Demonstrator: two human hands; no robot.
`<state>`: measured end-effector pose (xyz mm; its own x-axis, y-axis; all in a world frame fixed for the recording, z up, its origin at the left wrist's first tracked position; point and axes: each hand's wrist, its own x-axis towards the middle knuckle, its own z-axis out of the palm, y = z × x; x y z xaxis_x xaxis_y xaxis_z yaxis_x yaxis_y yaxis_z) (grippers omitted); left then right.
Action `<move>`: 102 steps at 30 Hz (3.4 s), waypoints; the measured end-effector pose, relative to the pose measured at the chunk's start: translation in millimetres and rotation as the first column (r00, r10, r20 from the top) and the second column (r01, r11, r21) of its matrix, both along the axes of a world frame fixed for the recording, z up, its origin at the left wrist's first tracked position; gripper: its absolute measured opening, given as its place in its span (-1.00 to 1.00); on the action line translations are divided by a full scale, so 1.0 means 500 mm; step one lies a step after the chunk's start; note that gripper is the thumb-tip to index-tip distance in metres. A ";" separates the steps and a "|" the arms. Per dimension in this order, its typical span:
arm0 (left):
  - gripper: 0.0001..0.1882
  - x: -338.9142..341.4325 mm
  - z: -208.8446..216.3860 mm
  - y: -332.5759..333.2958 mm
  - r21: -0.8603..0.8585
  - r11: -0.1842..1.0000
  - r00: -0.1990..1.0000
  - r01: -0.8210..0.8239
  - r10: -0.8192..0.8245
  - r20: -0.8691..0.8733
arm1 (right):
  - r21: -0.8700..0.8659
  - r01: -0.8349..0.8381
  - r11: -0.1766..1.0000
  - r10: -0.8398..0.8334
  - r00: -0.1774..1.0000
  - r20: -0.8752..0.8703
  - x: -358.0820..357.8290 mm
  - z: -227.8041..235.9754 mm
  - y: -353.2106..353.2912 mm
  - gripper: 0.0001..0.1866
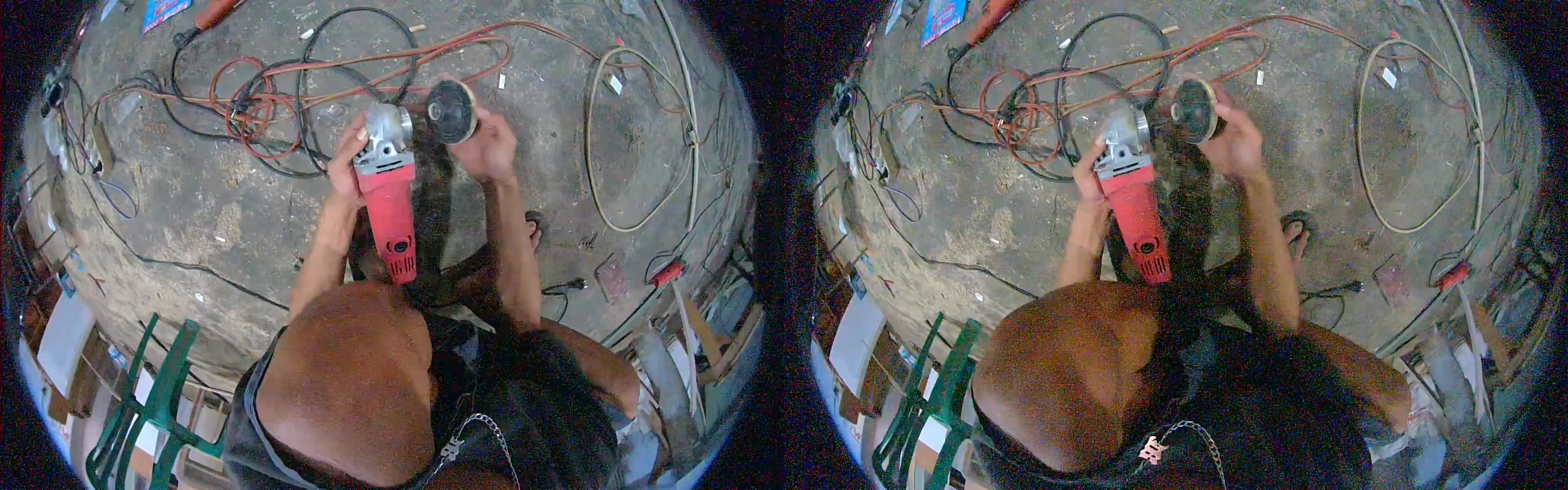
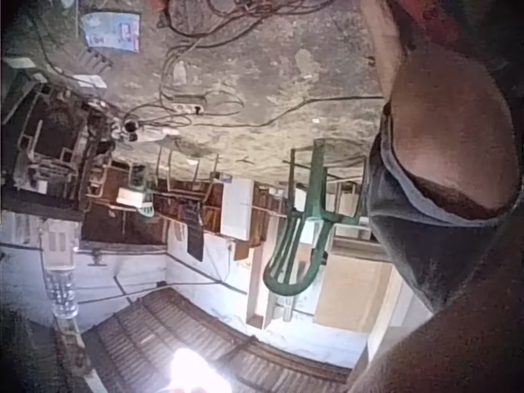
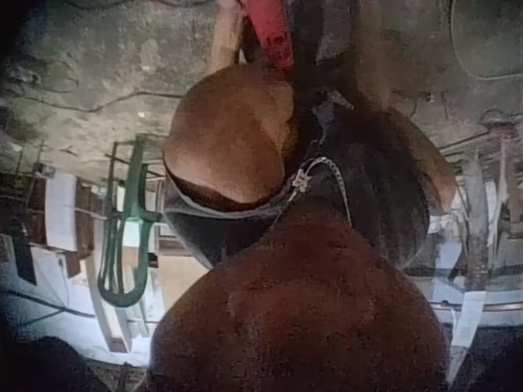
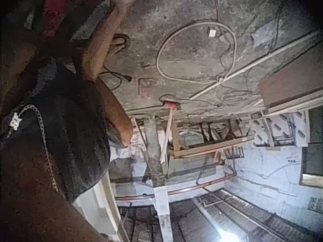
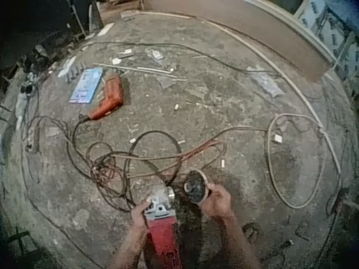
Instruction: The person attaches a circular sanding pad to an angle grinder. The person uses a small wrench to tighten the central nut, securing the pad onto the spindle of the tool.
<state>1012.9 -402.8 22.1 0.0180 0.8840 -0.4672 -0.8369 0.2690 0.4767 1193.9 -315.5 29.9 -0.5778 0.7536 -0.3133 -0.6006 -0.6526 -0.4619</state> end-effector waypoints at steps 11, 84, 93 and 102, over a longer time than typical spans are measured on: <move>-0.54 0.012 0.007 0.011 0.005 1.000 0.995 -0.015 0.016 -0.100 | 0.094 0.031 0.995 -0.031 1.000 -0.002 -0.022 0.010 -0.014 -0.32; -0.41 -0.073 -0.039 -0.071 -0.096 0.976 0.962 -0.196 0.210 0.175 | 0.302 -0.077 0.950 -0.002 0.967 0.256 -0.065 -0.018 -0.029 -0.27; -0.45 -0.035 -0.011 -0.031 -0.124 0.983 0.989 -0.139 0.131 -0.071 | 0.165 -0.061 0.984 0.074 0.994 -0.075 -0.057 -0.026 -0.028 -0.23; -0.45 -0.006 0.017 0.001 -0.076 0.993 0.983 -0.091 0.077 -0.166 | 0.140 0.041 0.989 -0.029 0.996 -0.086 -0.077 0.005 -0.033 -0.44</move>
<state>1009.8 -402.4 30.4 -0.1366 0.8372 -0.5296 -0.7714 0.2456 0.5871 1155.3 -332.0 32.6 -0.5702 0.8070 -0.1537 -0.6621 -0.5622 -0.4954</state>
